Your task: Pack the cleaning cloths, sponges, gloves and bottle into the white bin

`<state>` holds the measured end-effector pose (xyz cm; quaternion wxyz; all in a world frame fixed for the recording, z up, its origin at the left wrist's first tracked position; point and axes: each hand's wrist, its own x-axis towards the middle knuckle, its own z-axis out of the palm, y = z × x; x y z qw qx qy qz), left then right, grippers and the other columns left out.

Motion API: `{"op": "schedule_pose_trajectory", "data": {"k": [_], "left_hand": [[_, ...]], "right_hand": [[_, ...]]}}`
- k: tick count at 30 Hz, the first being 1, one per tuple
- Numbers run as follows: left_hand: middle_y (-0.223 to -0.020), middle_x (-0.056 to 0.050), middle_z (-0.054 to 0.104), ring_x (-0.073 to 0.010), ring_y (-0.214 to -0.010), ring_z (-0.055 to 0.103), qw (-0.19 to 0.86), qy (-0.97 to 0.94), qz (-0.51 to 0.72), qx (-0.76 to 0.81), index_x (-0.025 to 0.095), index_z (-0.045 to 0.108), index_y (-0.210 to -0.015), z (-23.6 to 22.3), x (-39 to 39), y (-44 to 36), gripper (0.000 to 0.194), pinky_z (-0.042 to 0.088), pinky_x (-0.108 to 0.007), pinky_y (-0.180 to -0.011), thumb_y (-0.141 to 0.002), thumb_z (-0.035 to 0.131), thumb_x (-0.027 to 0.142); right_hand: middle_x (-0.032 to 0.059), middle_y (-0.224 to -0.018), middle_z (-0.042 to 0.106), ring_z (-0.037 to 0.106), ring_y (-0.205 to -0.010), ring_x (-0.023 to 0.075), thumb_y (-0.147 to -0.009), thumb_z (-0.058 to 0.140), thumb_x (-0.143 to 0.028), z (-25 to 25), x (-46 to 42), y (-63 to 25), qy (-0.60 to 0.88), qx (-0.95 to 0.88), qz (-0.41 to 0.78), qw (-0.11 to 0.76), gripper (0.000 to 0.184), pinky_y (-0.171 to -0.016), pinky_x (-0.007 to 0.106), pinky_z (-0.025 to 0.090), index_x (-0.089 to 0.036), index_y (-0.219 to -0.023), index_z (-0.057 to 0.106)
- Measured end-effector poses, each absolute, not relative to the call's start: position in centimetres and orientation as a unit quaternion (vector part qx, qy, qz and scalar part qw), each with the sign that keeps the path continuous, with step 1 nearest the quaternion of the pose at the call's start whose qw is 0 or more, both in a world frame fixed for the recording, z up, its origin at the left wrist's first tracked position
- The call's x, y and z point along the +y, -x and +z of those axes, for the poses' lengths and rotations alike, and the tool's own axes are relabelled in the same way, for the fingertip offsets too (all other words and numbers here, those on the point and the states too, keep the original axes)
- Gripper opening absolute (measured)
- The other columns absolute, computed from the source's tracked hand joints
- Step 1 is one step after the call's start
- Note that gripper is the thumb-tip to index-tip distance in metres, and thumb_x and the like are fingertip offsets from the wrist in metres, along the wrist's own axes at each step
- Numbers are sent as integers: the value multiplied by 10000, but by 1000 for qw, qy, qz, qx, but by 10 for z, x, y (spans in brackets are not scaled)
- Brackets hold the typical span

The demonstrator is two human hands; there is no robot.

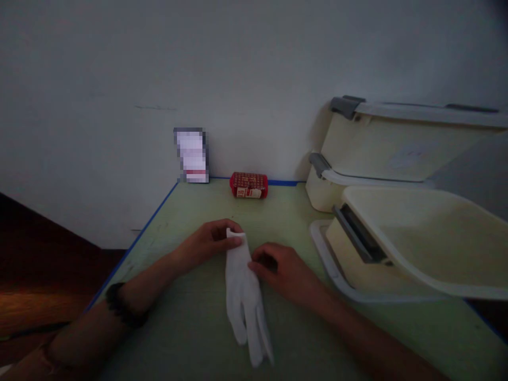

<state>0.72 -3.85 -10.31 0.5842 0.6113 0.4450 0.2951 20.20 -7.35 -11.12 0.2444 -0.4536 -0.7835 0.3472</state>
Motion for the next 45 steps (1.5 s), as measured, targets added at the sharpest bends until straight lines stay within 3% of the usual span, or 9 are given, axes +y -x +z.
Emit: {"op": "schedule_pose_trajectory", "data": {"k": [3, 9, 13, 18, 25, 32, 38, 45], "left_hand": [[-672, 48, 521, -77, -592, 493, 568, -620, 306, 446, 155, 542, -768, -103, -39, -9, 212, 397, -209, -555, -709, 632, 338], [-726, 40, 523, -81, -660, 508, 551, -595, 350, 468, 157, 512, -750, -109, -41, -14, 234, 404, -213, -613, -663, 678, 297], [-700, 35, 543, -88, -617, 507, 539, -608, 332, 480, 156, 534, -751, -109, -40, -14, 232, 396, -221, -579, -660, 672, 319], [-653, 31, 565, -99, -588, 514, 555, -623, 306, 459, 151, 568, -747, -108, -41, -13, 219, 405, -236, -575, -666, 665, 330], [-729, 2, 601, -122, -709, 549, 586, -639, 290, 405, 140, 605, -743, -108, -49, -19, 150, 423, -255, -675, -696, 646, 276], [-675, 41, 534, -86, -599, 513, 583, -617, 299, 436, 155, 516, -828, -110, -48, -21, 262, 389, -207, -540, -681, 654, 322], [-724, 39, 577, -97, -675, 554, 626, -579, 311, 419, 173, 468, -843, -108, -48, -22, 221, 407, -227, -610, -723, 615, 286], [-820, 22, 608, -114, -763, 592, 649, -576, 312, 387, 181, 426, -955, -114, -48, -20, 382, 451, -276, -712, -666, 675, 174]], "right_hand": [[5, -683, 592, 502, -609, 105, -777, 546, -255, -110, -76, -201, 446, -798, 335, 229, 123, -575, 237, 367, -160, -744, 617], [-23, -603, 557, 473, -535, 84, -782, 535, -260, -108, -78, -202, 406, -805, 380, 207, 140, -521, 213, 348, -161, -717, 609], [3, -681, 588, 512, -631, 112, -787, 537, -283, -109, -79, -199, 434, -800, 337, 241, 147, -601, 243, 382, -167, -735, 611], [32, -816, 616, 542, -749, 139, -797, 530, -303, -114, -78, -197, 460, -760, 352, 295, 174, -683, 265, 409, -167, -890, 588], [-8, -658, 560, 479, -577, 97, -829, 484, -333, -114, -77, -195, 447, -749, 366, 324, 203, -545, 217, 365, -161, -811, 590], [-17, -654, 548, 472, -566, 91, -826, 479, -283, -115, -76, -196, 447, -721, 385, 363, 152, -519, 201, 360, -167, -835, 578], [-6, -700, 566, 490, -596, 97, -829, 476, -307, -115, -73, -198, 444, -699, 414, 378, 174, -538, 205, 386, -166, -872, 567], [-8, -695, 565, 508, -616, 106, -810, 499, -305, -119, -68, -198, 445, -671, 446, 389, 152, -560, 219, 400, -174, -852, 564]]}}
